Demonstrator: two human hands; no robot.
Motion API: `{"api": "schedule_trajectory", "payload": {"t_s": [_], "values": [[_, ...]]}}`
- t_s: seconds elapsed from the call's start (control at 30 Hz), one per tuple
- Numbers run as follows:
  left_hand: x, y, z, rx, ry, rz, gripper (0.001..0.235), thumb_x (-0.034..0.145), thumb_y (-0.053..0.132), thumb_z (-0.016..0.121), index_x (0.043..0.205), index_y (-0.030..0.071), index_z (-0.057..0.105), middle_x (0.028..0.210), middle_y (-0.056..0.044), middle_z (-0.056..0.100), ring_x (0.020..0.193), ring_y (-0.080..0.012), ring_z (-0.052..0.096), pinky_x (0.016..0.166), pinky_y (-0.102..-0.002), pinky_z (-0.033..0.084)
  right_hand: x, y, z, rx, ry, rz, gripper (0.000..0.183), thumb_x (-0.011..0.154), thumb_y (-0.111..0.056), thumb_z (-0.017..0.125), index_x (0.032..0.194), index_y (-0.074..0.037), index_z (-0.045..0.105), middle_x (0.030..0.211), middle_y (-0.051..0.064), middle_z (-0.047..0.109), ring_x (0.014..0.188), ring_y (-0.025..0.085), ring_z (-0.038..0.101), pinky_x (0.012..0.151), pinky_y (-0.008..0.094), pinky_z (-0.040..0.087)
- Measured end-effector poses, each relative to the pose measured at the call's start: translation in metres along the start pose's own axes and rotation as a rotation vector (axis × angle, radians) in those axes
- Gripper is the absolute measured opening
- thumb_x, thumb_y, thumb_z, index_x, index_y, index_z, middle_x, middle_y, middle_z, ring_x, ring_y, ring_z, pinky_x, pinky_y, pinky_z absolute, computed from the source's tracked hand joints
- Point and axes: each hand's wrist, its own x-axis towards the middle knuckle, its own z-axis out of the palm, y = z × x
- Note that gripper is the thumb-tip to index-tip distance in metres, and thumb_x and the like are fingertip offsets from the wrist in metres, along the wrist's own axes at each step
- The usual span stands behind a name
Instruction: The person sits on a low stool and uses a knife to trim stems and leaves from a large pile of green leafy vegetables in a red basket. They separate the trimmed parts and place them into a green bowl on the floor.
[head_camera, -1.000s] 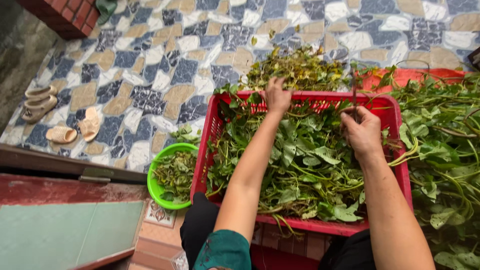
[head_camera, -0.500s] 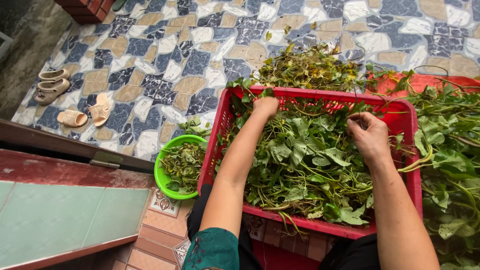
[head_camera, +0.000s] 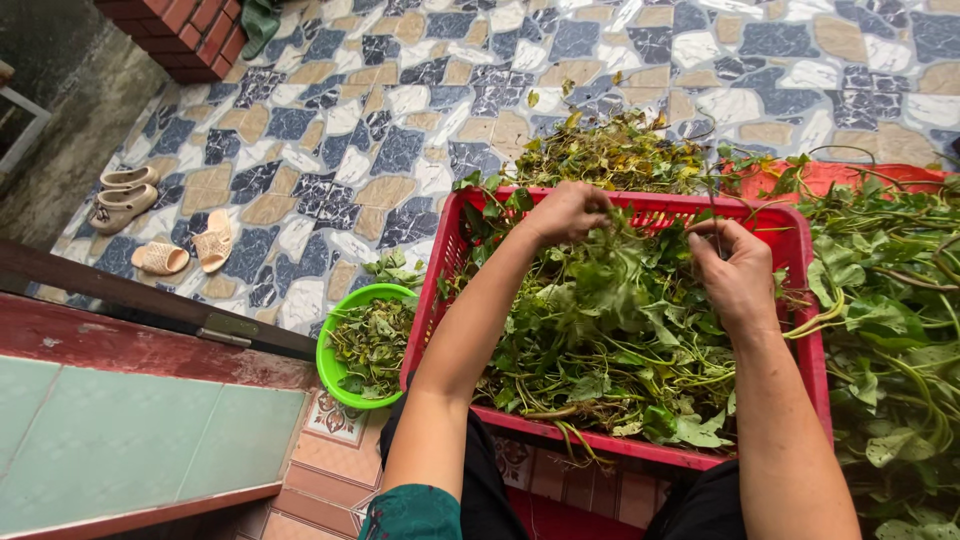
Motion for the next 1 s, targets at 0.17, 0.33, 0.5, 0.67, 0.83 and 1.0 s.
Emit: {"api": "schedule_trajectory", "payload": {"t_s": [0.17,0.33,0.5,0.67,0.83,1.0], "values": [[-0.018,0.067,-0.024,0.212,0.282,0.323,0.022,0.085,0.017,0.081,0.101,0.004,0.077,0.094,-0.011,0.077,0.082,-0.0176,0.074,0.079,-0.034,0.060,-0.014,-0.022,-0.008,0.139,0.042,-0.081,0.009,0.105,-0.011,0.068,0.112,-0.006,0.069,0.078,-0.008,0.057,0.063,0.000,0.046,0.053,0.020,0.032],[-0.055,0.135,-0.038,0.167,0.362,0.385,0.015,0.089,0.018,0.077,0.099,0.007,0.077,0.095,-0.009,0.076,0.083,-0.0193,0.075,0.080,-0.034,0.062,-0.024,-0.042,-0.008,0.134,0.057,-0.198,0.012,0.106,-0.011,0.068,0.116,-0.005,0.069,0.081,-0.008,0.059,0.067,0.000,0.049,0.058,0.019,0.036],[-0.066,0.189,-0.034,0.394,0.360,0.317,0.014,0.082,0.022,0.078,0.092,0.013,0.077,0.093,-0.005,0.077,0.083,-0.0174,0.073,0.080,-0.036,0.059,-0.029,-0.042,-0.010,0.190,0.144,-0.283,0.015,0.107,-0.012,0.069,0.120,-0.006,0.069,0.082,-0.008,0.057,0.069,0.001,0.048,0.061,0.019,0.035],[-0.066,0.189,-0.017,0.529,0.311,0.170,0.016,0.085,0.023,0.077,0.097,0.012,0.074,0.096,-0.007,0.075,0.089,-0.0218,0.072,0.083,-0.042,0.058,-0.033,-0.040,-0.015,0.051,0.222,-0.343,0.013,0.107,-0.010,0.071,0.118,-0.006,0.068,0.081,-0.008,0.053,0.070,0.002,0.048,0.061,0.020,0.036],[-0.071,0.156,0.013,0.510,0.317,0.268,0.017,0.086,0.021,0.077,0.100,0.012,0.075,0.100,-0.007,0.073,0.098,-0.0254,0.070,0.086,-0.043,0.056,-0.033,-0.039,-0.012,0.049,0.105,-0.314,0.018,0.104,-0.007,0.069,0.122,-0.006,0.069,0.080,-0.008,0.053,0.067,0.002,0.045,0.058,0.020,0.033],[-0.085,0.114,0.018,0.274,0.251,0.385,0.023,0.081,0.016,0.080,0.103,0.015,0.076,0.104,-0.004,0.072,0.099,-0.0213,0.070,0.092,-0.038,0.056,-0.028,-0.041,-0.019,0.170,0.064,-0.087,0.023,0.102,-0.007,0.065,0.125,-0.008,0.068,0.076,-0.009,0.054,0.059,0.001,0.044,0.051,0.019,0.031]]}}
